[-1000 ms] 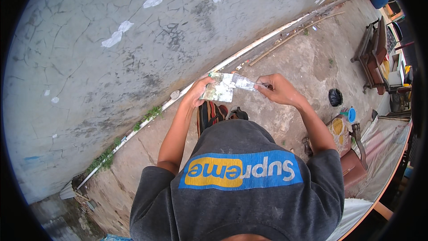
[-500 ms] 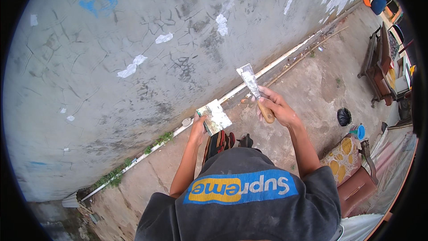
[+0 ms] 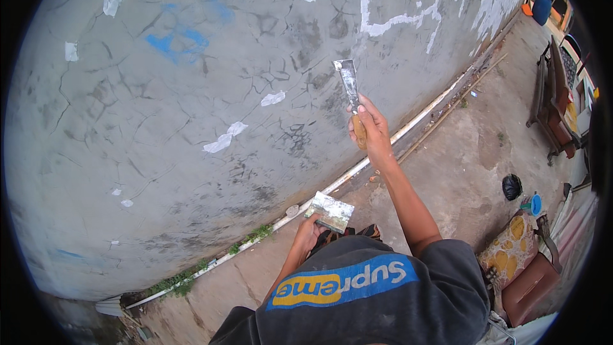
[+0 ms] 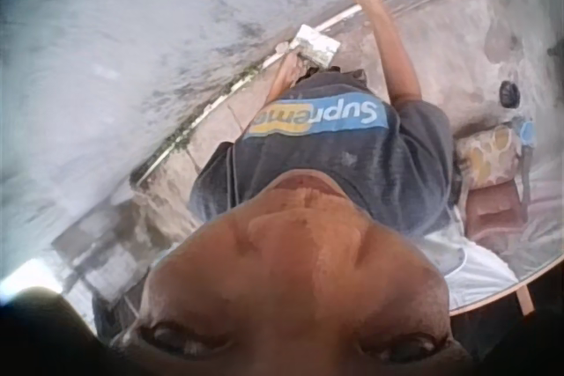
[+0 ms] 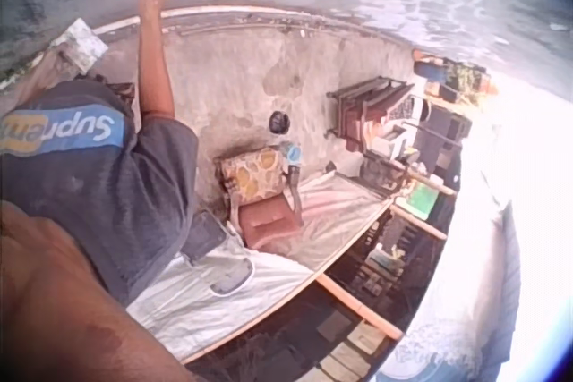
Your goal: The person uses a putty knife to apply white filler paste onto a cracked concrete wall, smoothing it over cracks and blue markings. The person repeatedly scoops filler from a small rectangular board and spreads it across the wall surface.
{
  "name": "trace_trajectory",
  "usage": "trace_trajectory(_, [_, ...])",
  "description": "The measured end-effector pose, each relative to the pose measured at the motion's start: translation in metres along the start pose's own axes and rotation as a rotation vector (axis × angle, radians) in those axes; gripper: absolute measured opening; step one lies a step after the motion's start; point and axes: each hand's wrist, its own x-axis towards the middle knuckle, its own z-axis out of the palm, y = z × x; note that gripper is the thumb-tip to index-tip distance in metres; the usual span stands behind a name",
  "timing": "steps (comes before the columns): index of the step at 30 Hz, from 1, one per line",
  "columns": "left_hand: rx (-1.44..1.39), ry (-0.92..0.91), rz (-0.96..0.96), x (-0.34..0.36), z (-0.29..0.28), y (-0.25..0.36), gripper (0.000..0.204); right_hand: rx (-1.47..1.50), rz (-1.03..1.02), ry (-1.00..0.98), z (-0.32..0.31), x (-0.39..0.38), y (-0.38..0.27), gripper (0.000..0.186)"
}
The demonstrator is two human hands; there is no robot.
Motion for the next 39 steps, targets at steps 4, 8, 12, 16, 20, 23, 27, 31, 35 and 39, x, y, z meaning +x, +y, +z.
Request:
trace_trajectory(4, [0.028, 0.030, -0.024, 0.004, -0.020, 0.034, 0.032, -0.058, -0.160, 0.011, 0.037, 0.049, -0.005, 0.044])
trace_trajectory(8, [0.057, 0.022, -0.016, 0.020, -0.051, 0.066, 0.032, -0.216, -0.412, 0.125, 0.067, 0.100, 0.004, 0.040])
trace_trajectory(12, [0.103, -0.027, 0.000, 0.034, -0.080, 0.094, 0.027, -0.546, -0.710, 0.291, 0.082, 0.134, 0.023, 0.038])
trace_trajectory(16, [0.132, -0.036, -0.074, 0.049, -0.108, 0.112, 0.028, -0.707, -0.828, 0.471, 0.096, 0.147, 0.034, 0.040])
trace_trajectory(20, [0.189, -0.072, -0.070, 0.065, -0.128, 0.118, 0.031, -0.774, -0.816, 0.556, 0.106, 0.151, 0.039, 0.043])
trace_trajectory(23, [0.202, -0.100, -0.087, 0.073, -0.136, 0.122, 0.032, -0.811, -0.818, 0.608, 0.113, 0.156, 0.043, 0.046])
trace_trajectory(27, [0.190, -0.135, -0.133, 0.084, -0.152, 0.124, 0.027, -0.837, -0.883, 0.651, 0.129, 0.159, 0.047, 0.049])
trace_trajectory(31, [0.195, -0.124, -0.180, 0.082, -0.143, 0.131, 0.028, -0.930, -0.840, 0.576, 0.135, 0.137, 0.037, 0.052])
trace_trajectory(35, [0.233, -0.180, -0.165, 0.087, -0.145, 0.135, 0.030, -1.087, -0.695, 0.593, 0.116, 0.111, -0.004, 0.046])
trace_trajectory(39, [0.228, -0.202, -0.136, 0.089, -0.143, 0.140, 0.031, -1.303, -0.542, 0.660, 0.109, 0.111, -0.033, 0.040])
